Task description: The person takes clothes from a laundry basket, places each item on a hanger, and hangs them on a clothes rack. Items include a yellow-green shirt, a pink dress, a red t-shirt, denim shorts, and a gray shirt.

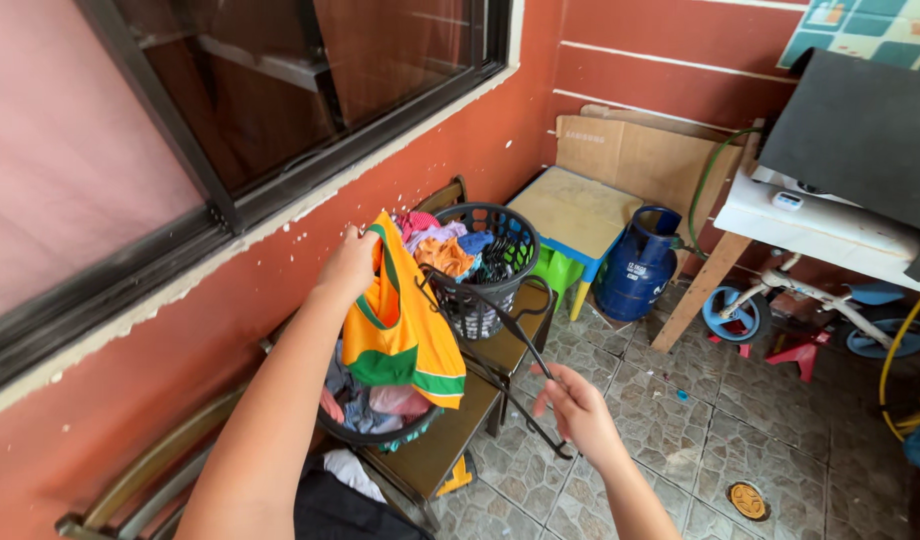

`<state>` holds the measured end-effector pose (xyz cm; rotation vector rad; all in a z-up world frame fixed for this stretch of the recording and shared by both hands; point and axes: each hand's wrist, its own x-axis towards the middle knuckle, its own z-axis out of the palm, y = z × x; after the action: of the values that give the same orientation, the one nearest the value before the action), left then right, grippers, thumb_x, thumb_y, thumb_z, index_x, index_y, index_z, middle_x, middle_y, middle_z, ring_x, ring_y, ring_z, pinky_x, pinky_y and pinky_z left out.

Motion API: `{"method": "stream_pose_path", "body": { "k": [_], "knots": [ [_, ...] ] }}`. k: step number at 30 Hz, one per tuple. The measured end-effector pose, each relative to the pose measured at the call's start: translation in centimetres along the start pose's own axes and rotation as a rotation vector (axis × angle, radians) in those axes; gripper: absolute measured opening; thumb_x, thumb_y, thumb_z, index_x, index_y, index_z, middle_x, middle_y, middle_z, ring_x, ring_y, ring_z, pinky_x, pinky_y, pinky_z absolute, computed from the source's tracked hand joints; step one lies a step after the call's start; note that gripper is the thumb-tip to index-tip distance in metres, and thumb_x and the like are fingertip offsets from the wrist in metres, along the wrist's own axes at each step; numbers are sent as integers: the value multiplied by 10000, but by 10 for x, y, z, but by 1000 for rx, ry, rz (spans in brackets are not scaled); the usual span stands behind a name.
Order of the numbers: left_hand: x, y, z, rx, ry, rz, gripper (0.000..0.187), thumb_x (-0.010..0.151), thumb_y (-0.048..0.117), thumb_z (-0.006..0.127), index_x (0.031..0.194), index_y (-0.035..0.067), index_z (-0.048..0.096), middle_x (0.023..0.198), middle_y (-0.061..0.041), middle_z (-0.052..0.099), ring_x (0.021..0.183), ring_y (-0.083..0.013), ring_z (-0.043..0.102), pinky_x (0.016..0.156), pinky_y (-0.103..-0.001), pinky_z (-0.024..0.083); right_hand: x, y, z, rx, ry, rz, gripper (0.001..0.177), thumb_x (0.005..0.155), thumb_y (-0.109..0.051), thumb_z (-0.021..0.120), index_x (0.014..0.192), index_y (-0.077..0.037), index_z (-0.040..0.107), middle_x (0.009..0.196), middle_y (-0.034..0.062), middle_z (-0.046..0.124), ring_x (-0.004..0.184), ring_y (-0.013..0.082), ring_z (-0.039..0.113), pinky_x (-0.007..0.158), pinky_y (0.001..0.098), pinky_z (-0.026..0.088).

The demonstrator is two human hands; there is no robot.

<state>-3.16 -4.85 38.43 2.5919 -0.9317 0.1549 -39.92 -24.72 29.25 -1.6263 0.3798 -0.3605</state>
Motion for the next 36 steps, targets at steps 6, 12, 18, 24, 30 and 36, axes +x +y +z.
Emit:
{"method": "stream_pose_path", "body": {
  "k": [6,12,18,24,30,36],
  "knots": [
    [31,-6,-29,1,21,2,553,832,-101,605,1320,147,529,1462,-176,422,1167,-421,607,893,-508,548,3,-22,24,58,35,-17,364,1014,-146,501,1344,-70,633,736,46,722,399,34,380,374,212,306],
    [54,-20,-63,73,43,123,570,788,-101,607,1294,156,553,1401,-137,494,1131,-396,629,862,-490,552,19,-47,67,-101,137,-114,366,979,-156,565,1322,-77,665,693,15,718,454,37,415,413,227,334],
    [74,-41,-64,166,74,223,495,791,-57,624,1242,142,576,1318,-145,557,1119,-390,638,875,-482,546,45,-31,105,-162,156,-296,346,957,-140,632,1281,-21,664,676,1,730,617,53,579,563,234,470],
    [70,-42,-71,179,49,212,472,800,-49,627,1228,145,582,1317,-126,561,1107,-373,645,874,-472,546,54,-35,130,-173,127,-313,349,950,-143,639,1277,-27,674,655,19,716,625,61,622,587,238,501],
    [67,-50,-67,216,52,213,476,805,-65,621,1229,147,592,1323,-123,554,1078,-359,661,861,-463,554,61,-38,137,-311,212,-195,370,939,-163,635,1288,-45,669,653,28,744,579,87,574,549,263,467],
    [82,-67,-57,249,125,257,428,823,-54,608,1204,140,609,1248,-138,573,1055,-344,676,849,-452,562,55,-43,129,-337,227,-203,372,938,-182,626,1277,-37,674,665,31,769,571,96,588,550,268,488]
  ]
}}
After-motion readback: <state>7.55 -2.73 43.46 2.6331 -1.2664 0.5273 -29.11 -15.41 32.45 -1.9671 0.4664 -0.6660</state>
